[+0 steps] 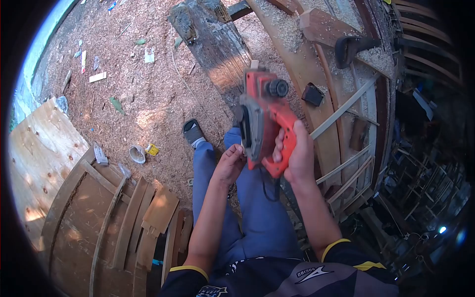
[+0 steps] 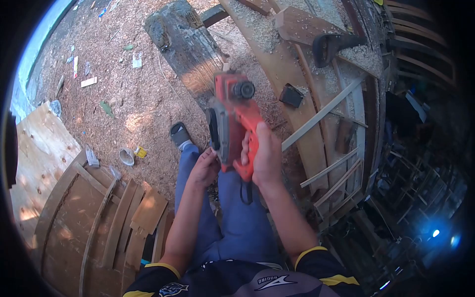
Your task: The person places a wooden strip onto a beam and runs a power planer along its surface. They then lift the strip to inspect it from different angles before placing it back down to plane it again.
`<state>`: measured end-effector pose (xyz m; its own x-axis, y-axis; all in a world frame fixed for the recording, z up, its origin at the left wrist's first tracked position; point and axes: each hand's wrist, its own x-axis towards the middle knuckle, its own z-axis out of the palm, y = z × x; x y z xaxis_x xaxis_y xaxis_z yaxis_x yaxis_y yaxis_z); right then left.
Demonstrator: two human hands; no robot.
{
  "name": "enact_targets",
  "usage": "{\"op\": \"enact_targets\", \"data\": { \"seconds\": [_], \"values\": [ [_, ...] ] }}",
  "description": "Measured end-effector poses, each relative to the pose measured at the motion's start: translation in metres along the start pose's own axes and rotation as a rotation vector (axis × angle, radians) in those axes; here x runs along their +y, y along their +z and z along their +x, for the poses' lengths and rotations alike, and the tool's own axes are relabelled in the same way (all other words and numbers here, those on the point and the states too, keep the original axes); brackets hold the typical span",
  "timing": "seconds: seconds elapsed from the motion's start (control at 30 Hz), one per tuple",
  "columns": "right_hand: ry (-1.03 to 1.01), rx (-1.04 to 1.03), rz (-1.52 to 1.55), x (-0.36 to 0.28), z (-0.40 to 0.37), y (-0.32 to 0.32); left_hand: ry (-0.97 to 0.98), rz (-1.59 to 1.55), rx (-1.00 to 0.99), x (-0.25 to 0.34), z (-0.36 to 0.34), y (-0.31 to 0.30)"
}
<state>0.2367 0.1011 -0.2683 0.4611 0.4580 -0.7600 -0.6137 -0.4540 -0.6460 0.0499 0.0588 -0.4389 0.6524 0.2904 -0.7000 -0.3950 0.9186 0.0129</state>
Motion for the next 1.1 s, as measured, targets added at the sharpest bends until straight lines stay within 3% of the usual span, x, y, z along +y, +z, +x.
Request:
{"op": "enact_targets", "data": {
  "seconds": [0.17, 0.3, 0.47, 0.6, 0.7, 0.87, 0.97, 1.1],
  "values": [
    [-0.001, 0.042, -0.004, 0.020, -0.008, 0.003, -0.076, 0.010, 0.034, 0.012, -0.012, 0.030],
    [-0.056, 0.043, 0.031, 0.014, 0.010, 0.011, -0.054, 0.015, 0.019, 0.012, -0.003, 0.019],
    [-0.088, 0.038, -0.050, -0.040, 0.064, 0.035, 0.015, 0.018, -0.142, 0.004, 0.002, 0.002],
    [-0.076, 0.033, 0.082, -0.068, 0.092, 0.042, 0.034, 0.008, -0.063, 0.004, -0.001, 0.004],
    [-0.129, 0.018, 0.042, -0.058, 0.071, 0.025, 0.055, 0.025, -0.068, 0.005, -0.003, 0.002],
    [-0.039, 0.042, 0.026, -0.009, 0.013, 0.000, 0.041, 0.008, -0.081, 0.003, 0.013, -0.007],
    [0.020, 0.089, 0.017, 0.020, -0.006, -0.005, -0.034, 0.000, -0.019, 0.008, 0.005, 0.019],
    [-0.020, 0.140, 0.084, 0.026, -0.008, 0.010, -0.110, 0.062, -0.029, 0.002, 0.006, -0.004]
  ]
}}
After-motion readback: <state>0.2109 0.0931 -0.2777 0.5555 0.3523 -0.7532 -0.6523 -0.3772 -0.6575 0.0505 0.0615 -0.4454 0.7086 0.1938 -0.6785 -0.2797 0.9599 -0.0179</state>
